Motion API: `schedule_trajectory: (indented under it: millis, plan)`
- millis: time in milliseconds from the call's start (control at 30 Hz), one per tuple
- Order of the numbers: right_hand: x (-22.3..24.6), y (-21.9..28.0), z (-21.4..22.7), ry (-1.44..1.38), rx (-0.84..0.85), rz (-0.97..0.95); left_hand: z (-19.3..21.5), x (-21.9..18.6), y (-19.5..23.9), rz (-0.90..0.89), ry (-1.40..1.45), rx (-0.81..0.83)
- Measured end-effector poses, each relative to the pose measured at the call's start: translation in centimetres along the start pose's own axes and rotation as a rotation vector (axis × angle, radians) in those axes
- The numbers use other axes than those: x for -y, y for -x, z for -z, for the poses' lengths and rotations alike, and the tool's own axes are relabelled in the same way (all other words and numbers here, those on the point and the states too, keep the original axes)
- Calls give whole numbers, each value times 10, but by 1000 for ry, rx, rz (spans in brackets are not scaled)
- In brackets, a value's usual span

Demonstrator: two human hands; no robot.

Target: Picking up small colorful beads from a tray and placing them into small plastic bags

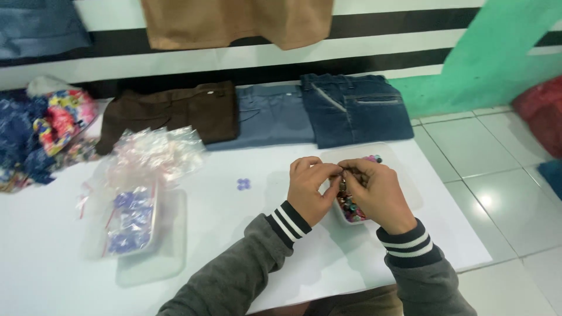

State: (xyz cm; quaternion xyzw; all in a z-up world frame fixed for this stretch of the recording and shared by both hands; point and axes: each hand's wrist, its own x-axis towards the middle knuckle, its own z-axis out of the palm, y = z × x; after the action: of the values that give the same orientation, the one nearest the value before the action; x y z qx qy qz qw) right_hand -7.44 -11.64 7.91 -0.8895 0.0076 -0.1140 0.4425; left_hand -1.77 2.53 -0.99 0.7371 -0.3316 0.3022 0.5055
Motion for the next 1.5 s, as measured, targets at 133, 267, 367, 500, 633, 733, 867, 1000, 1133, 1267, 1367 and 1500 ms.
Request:
schedule_trajectory:
  millis: [133,267,367,500,633,733,867,1000,1133,1267,1367,1500]
  plan:
    - [3,-4,-21,94,75,47,29,8,9,-5,-49,-24]
    - [17,-8,-46,89,133,54,59,14,18,22,-96,-21]
    - [28,-13,-74,41,200,56,88,23,28,57,-159,-18]
    - [37,-18,-119,91,275,78,124,51,52,156,-306,52]
    - [48,-11,-148,144,316,74,157,62,73,293,-409,132]
    - [44,-8,-166,182,326,70,166,73,79,407,-493,212]
    - [32,-6,-174,257,357,46,164,81,83,450,-584,301]
    - [26,-10,-174,188,358,-12,165,80,77,449,-598,349]
    - [23,-13,-178,177,359,-32,165,78,72,453,-632,366]
    - [25,-17,-178,152,345,-28,167,76,66,497,-601,372]
    - [29,-17,-176,138,348,-38,167,75,66,506,-601,374]
    - [26,-15,-177,120,342,-48,169,71,64,482,-622,367]
